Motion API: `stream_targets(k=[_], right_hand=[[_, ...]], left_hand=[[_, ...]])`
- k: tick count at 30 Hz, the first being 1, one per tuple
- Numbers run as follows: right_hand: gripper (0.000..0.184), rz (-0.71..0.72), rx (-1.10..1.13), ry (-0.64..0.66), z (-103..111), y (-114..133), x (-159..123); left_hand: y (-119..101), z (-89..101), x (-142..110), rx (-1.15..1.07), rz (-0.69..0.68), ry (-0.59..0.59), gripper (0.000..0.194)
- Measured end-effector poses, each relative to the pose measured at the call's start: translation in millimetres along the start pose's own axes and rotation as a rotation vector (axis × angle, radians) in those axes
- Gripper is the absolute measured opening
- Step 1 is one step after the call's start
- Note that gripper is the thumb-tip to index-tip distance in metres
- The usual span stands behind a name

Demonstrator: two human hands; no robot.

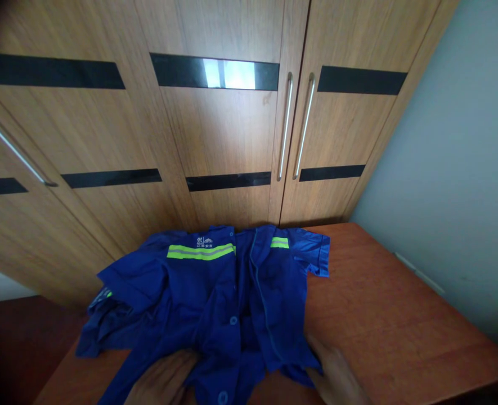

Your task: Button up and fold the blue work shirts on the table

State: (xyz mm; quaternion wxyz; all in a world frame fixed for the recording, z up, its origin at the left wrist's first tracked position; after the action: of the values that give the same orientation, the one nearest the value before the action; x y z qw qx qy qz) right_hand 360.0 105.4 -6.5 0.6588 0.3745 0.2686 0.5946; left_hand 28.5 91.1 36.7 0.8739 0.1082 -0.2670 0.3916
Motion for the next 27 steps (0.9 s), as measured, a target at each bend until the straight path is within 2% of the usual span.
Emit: stream_targets(k=[2, 4, 7, 9, 11, 13, 15, 17, 19, 22, 24, 27], right_hand=[[0.040, -0.004, 0.017, -0.091, 10, 4, 15], [0.036, 0.016, 0.016, -0.180, 29, 14, 34], [0.035, 0.061, -0.033, -0.243, 64, 41, 60], [0.033, 0.095, -0.095, -0.234, 78, 67, 73], [0.027, 0.159, -0.145, -0.164, 77, 99, 79], [0.021, 0.239, -0.184, -0.041, 56, 128, 78], [0.016, 0.302, -0.236, 0.091, 19, 148, 73], [0.015, 0.335, -0.298, 0.197, -24, 153, 69], [0.014, 0.301, -0.295, 0.274, -66, 142, 70], [0.014, 0.129, -0.077, 0.376, -111, 110, 75], [0.016, 0.026, 0.048, 0.403, -123, 90, 78], [0.024, -0.122, 0.294, 0.388, -118, 73, 76]], left_hand=[[31, 2.8, 11, -0.063, 0.187, 0.025, 0.041], [61, 8.5, 24, -0.090, 0.352, 0.057, 0.041], [98, 22.7, 46, -0.024, 0.537, 0.118, 0.041], [104, 31.2, 65, 0.003, 0.537, 0.151, 0.040], [96, 38.0, 86, 0.033, 0.452, 0.138, 0.037], [81, 40.3, 102, 0.080, 0.364, 0.106, 0.033], [65, 38.0, 111, 0.139, 0.321, 0.088, 0.031], [50, 37.5, 117, 0.193, 0.304, 0.050, 0.031], [32, 41.6, 118, 0.191, 0.281, -0.015, 0.033], [-2, 50.6, 109, 0.036, 0.237, -0.109, 0.032], [-19, 52.2, 91, -0.076, 0.239, -0.138, 0.027], [-30, 37.3, 56, -0.148, 0.300, -0.110, 0.023]])
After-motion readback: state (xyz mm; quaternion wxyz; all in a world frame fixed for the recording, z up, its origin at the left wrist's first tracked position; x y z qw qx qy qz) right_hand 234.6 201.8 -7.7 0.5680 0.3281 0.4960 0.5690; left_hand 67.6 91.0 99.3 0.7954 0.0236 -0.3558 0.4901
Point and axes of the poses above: each hand's wrist, its own x-axis towards the middle knuckle, its own z-axis out of the back of the hand, y = z × x, the point moved 9 cm from there along x, towards the middle knuckle, and after that the axes turned 13 degrees about -y, right-handed, at the moved point
